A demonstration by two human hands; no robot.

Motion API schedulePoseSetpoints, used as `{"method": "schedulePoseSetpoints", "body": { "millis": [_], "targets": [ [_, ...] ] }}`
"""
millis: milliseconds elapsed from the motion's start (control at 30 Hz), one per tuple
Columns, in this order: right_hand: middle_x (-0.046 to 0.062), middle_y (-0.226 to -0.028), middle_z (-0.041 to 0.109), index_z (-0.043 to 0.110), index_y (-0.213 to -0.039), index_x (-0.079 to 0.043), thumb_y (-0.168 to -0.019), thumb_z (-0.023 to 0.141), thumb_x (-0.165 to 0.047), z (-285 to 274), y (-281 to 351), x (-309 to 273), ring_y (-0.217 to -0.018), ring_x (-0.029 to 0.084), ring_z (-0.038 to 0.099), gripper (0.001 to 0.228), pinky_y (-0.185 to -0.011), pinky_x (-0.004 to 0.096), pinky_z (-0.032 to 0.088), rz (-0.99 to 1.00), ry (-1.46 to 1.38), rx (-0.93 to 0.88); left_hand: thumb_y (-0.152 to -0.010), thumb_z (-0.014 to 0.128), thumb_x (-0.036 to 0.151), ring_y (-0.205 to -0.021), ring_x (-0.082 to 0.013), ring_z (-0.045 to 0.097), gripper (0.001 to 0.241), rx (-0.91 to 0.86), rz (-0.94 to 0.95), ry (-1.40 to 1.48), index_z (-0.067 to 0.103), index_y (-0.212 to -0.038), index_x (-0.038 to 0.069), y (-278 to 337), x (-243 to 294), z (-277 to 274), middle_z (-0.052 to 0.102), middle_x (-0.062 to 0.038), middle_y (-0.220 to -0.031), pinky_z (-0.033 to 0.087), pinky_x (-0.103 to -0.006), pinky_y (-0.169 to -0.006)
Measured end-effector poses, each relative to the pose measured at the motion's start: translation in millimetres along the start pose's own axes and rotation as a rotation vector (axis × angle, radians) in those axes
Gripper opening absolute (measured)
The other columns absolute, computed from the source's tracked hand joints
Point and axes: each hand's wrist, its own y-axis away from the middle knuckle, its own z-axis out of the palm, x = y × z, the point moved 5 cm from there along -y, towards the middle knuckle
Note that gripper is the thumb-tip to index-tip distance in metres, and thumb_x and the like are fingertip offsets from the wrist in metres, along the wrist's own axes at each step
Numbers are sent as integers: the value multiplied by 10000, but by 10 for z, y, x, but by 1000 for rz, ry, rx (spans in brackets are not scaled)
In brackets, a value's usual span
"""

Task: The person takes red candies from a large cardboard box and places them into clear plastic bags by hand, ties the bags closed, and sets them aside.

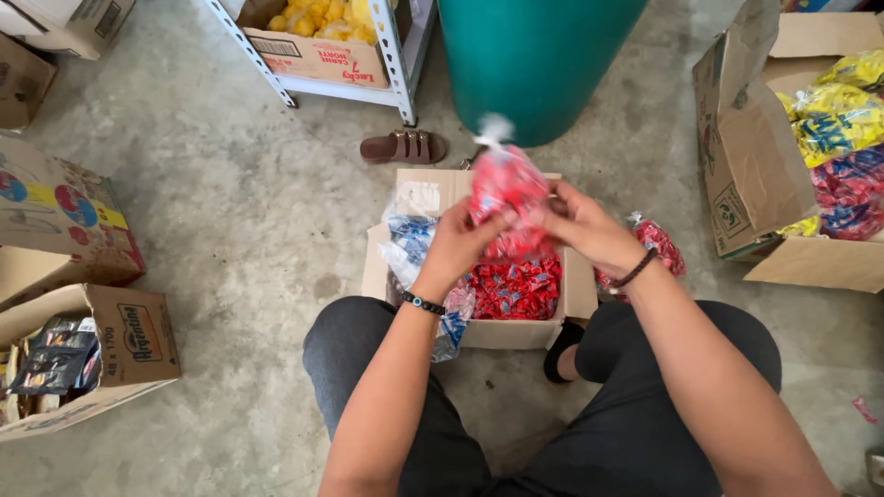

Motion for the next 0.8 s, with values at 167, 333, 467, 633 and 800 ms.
{"method": "schedulePoseSetpoints", "body": {
  "millis": [167,333,467,633,800],
  "targets": [
    [24,-1043,665,586,-1312,-50,-987,673,-313,-165,-29,211,-871,86,628,428,-704,276,538,2,20,65,-872,783,306,-763,-132,698,566,-33,-98,31,567,-1298,3,13,35,63,738,-52,-982,577,-289,-548],
    [44,-1184,656,528,-1388,-53,-883,748,-342,-312,-10,229,-1043,118,622,622,-844,305,544,4,102,-8,-944,767,362,-806,-160,678,608,59,-120,150,576,-1339,-60,-130,-461,75,689,-111,-1001,611,-328,-597],
    [141,-1282,664,523,-1404,-30,-761,839,-411,-955,98,362,-1159,229,641,812,-971,367,521,-71,506,185,-894,745,464,-971,-248,685,741,-9,-128,-296,449,-1434,51,-63,-533,155,683,-114,-1121,586,-427,-756],
    [269,-1229,686,648,-1355,-78,-759,847,-479,-1829,442,809,-1168,429,644,745,-1003,504,507,189,1118,529,-793,784,445,-1017,-361,685,632,-73,129,-1560,570,-1291,121,70,-793,116,683,-148,-1167,532,-551,-838],
    [252,-1247,689,713,-1271,-89,-712,894,-439,-2415,707,1729,-1195,434,638,683,-1006,521,516,617,1175,501,-897,698,318,-984,-336,729,251,-257,-178,-1619,701,-1074,140,105,-1958,-319,740,-117,-1066,569,-524,-785]
  ]
}}
